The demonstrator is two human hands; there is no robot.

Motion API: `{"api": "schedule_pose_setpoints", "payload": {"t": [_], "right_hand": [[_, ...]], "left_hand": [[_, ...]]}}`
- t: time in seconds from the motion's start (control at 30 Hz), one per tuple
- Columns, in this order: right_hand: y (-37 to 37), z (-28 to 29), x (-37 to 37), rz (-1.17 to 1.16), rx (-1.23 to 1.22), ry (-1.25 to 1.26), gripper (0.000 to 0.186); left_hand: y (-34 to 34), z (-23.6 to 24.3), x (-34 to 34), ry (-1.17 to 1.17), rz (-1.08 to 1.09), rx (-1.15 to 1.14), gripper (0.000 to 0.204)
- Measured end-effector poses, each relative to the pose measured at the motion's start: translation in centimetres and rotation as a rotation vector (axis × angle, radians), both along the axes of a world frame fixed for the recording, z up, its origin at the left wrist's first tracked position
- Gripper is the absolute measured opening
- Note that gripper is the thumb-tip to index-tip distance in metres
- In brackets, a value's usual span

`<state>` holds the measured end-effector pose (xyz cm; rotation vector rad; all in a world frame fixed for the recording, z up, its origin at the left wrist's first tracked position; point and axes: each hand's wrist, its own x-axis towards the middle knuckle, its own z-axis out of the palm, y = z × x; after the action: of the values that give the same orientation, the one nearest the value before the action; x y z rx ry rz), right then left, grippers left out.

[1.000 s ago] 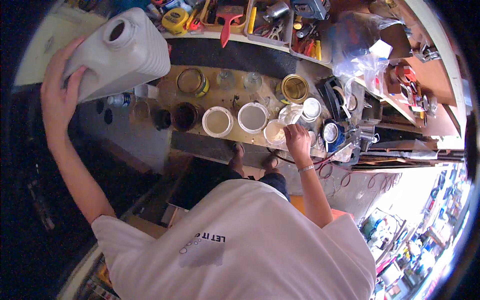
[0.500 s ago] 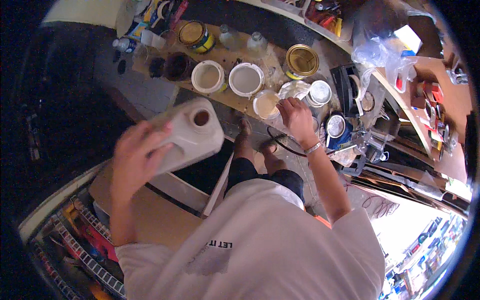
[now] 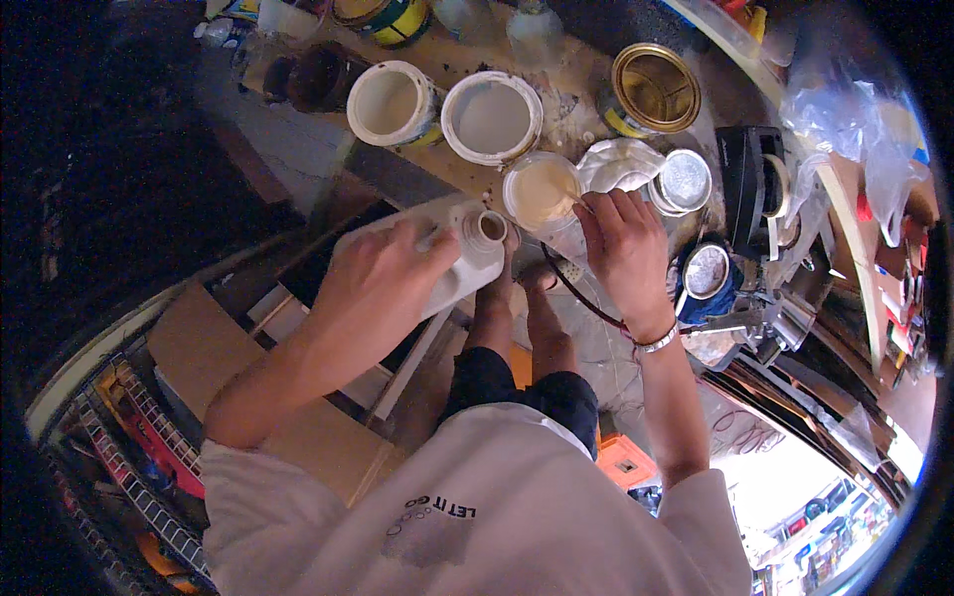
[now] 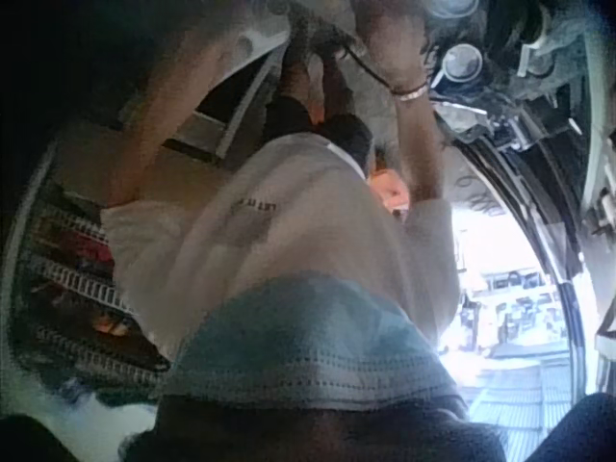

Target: The person prepares paint by mixing contents from several cans and pouring them into a spray gun cup. They then walk to an outdoor area and spray paint a wooden frame resting on a table.

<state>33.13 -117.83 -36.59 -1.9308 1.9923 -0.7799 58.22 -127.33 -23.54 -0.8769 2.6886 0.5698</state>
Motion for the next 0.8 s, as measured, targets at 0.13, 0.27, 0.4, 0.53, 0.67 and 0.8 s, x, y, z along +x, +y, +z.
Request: {"api": "schedule_pose_setpoints", "payload": {"t": [0.13,0.27,0.4,0.53,0.67,0.8], "right_hand": [[0.3,-0.5,-0.1,0.001,0.011,-0.01,0.011],[0.3,-0.2,-0.1,0.017,0.015,0.037,0.012],[0.5,-0.6,0.0,0.004,0.0,0.029,0.01],[0.6,-0.6,0.0,0.003,-0.003,0.013,0.011],[0.6,-0.8,0.1,-0.007,-0.006,-0.018,0.012],[0.6,-0.9,0.1,-0.008,0.008,-0.011,0.012]], "left_hand": [[-0.7,-0.8,-1.7,-0.109,-0.083,-0.075,0.037],[-1.4,0.2,-3.4,-0.104,-0.114,-0.089,0.032],[-1.9,0.4,-5.1,-0.143,-0.173,-0.119,0.029],[-2.0,0.2,-6.5,-0.178,-0.214,-0.163,0.023],[-2.3,0.7,-8.1,-0.262,-0.223,-0.1,0.028],[-2.3,0.8,-9.0,-0.315,-0.231,-0.049,0.029]]}}
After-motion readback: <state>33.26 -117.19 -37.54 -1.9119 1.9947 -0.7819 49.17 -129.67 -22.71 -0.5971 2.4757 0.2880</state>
